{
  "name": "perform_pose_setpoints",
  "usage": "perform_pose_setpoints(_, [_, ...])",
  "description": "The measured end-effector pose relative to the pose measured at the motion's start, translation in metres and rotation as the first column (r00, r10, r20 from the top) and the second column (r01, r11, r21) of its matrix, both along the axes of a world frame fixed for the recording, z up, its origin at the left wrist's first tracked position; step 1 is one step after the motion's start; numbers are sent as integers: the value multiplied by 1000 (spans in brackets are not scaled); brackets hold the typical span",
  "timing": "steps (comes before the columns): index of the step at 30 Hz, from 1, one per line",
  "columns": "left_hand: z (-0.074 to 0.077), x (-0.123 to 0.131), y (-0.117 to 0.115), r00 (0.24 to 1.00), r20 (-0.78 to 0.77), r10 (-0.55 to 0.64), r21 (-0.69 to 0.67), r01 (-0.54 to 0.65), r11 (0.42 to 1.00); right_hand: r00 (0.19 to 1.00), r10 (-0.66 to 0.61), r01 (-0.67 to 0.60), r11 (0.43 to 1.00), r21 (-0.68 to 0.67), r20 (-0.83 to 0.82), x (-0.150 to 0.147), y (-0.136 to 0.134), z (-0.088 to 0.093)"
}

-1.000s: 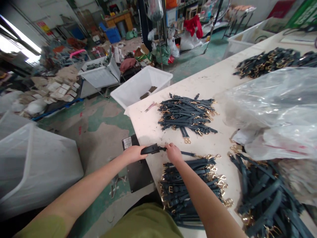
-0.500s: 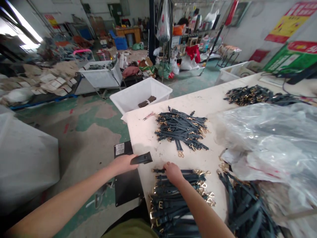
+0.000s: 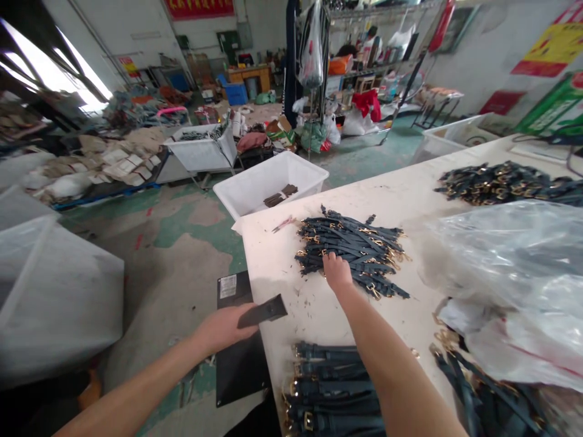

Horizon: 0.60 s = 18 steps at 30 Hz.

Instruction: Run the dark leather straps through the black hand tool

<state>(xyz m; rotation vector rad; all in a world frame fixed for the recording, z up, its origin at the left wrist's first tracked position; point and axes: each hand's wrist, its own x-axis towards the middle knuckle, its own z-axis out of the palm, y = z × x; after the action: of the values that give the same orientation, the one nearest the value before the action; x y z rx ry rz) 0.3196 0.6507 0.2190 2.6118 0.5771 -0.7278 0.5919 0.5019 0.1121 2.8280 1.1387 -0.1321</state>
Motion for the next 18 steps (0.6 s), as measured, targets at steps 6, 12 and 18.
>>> perform_pose_setpoints(6, [-9,-20,7,1000,22,-11,8,10,1000,955,296,-297,953,-55,-26,-30,-28,-17])
perform_pose_setpoints(12, [-13,-26,3,996,-38,-81,41,82,996,936,287,-310,946,-92,-201,-92,-68,-35])
perform_pose_setpoints(18, [-16,8,-17,984,-19,-179,100,180,979,907,191,-148,979,142,-375,-114,-60,-38])
